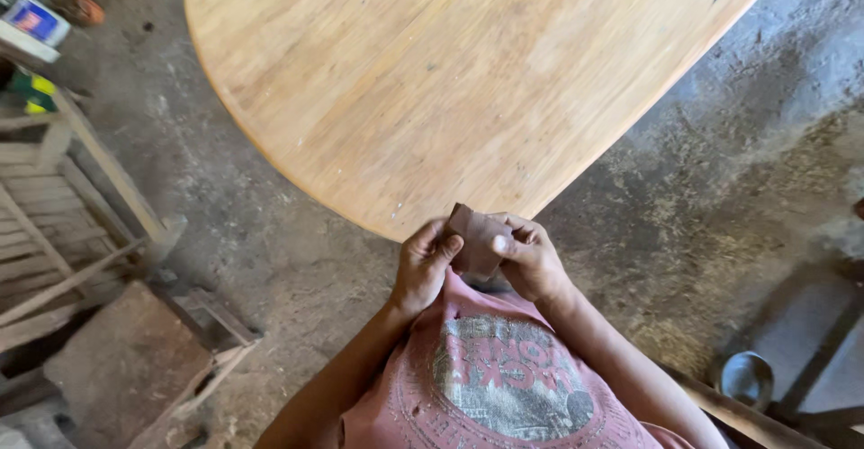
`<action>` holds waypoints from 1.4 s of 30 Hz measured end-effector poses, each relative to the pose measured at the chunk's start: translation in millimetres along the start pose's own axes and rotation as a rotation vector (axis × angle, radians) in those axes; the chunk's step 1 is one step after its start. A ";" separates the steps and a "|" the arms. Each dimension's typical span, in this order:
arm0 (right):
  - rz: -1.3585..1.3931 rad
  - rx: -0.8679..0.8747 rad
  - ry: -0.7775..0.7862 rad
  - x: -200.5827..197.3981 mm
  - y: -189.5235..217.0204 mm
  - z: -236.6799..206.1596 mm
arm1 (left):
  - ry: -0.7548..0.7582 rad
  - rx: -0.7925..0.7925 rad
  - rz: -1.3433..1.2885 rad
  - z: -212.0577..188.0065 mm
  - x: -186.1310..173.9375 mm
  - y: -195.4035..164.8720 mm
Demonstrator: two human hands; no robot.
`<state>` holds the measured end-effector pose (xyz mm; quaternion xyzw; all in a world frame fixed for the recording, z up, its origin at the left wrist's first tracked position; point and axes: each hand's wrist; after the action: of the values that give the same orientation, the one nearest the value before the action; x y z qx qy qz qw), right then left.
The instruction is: The person sands the carved legs and edges of a wooden table with a piece of sandpaper, then walks to a shelf, opens a can of wood stain, pours thinner from a plastic jug into a can, and mixes the liquids. They return to the table and rub the tabletop by hand.
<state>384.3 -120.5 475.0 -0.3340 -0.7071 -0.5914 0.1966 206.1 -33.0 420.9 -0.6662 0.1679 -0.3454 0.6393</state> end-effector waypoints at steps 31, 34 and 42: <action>-1.596 -0.390 1.025 -287.5 -50.9 79.0 | -1.618 -1.004 0.549 91.1 30.1 190.1; -1.591 -0.444 1.254 -252.3 -97.2 89.5 | -1.641 -0.979 0.619 82.3 19.7 199.4; -1.900 -0.568 0.729 -357.5 183.0 184.7 | -1.633 -0.938 0.689 57.6 3.7 230.6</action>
<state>785.0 -13.3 322.1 0.5210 -0.4117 -0.7108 -0.2320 297.8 -22.2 201.9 -0.7990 -0.0194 0.5228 0.2965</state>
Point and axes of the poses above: each hand's wrist, its own z-axis towards the middle knuckle, its own x-axis out of the palm, y = z × x, and after that the axes turned 4 degrees about y, right-handed
